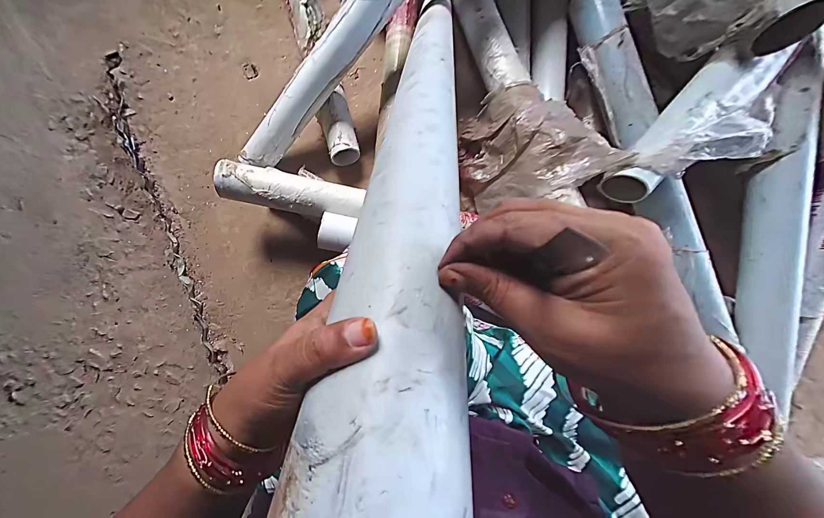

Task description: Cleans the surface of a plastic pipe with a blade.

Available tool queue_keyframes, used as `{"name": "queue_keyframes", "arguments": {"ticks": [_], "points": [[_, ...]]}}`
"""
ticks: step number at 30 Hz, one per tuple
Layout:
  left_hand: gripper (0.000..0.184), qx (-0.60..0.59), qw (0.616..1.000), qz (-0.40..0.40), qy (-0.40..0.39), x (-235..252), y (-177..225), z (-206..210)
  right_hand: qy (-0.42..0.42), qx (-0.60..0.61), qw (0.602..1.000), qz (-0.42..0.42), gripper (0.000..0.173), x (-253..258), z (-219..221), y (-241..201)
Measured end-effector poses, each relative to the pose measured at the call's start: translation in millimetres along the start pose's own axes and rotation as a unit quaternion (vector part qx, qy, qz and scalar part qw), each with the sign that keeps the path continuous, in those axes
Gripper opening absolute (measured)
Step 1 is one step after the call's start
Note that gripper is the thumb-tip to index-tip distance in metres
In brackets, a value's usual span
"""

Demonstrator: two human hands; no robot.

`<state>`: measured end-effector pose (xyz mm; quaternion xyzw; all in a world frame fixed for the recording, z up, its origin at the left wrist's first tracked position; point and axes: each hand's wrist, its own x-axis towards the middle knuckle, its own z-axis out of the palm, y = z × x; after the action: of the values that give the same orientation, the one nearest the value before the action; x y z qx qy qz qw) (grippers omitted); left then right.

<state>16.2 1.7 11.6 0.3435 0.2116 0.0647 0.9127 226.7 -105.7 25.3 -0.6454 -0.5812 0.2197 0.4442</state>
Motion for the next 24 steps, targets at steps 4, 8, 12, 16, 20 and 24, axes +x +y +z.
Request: {"name": "queue_keyframes", "arguments": {"ticks": [4,8,12,16,20,24], "points": [[0.021,-0.011,1.0,-0.017,-0.005,0,-2,-4,-0.012,-0.14,0.99,0.016,0.009,1,13,-8],[0.022,-0.007,1.0,-0.011,-0.006,0,-4,-7,0.007,-0.038,0.998,0.052,0.01,-5,15,-9],[0.024,-0.011,1.0,-0.009,-0.015,2,-5,-8,-0.015,0.074,0.992,0.099,0.01,-14,8,-11],[0.026,-0.023,1.0,-0.016,-0.014,2,-5,-9,-0.068,0.142,0.984,0.081,0.014,-32,-2,-12],[0.027,-0.029,0.999,-0.026,-0.012,2,-6,-11,-0.022,0.093,0.993,0.069,0.012,-40,-5,-11],[0.029,-0.027,0.999,-0.024,-0.006,3,-8,-8,0.042,0.042,0.997,0.058,0.016,-26,0,-13]]}}
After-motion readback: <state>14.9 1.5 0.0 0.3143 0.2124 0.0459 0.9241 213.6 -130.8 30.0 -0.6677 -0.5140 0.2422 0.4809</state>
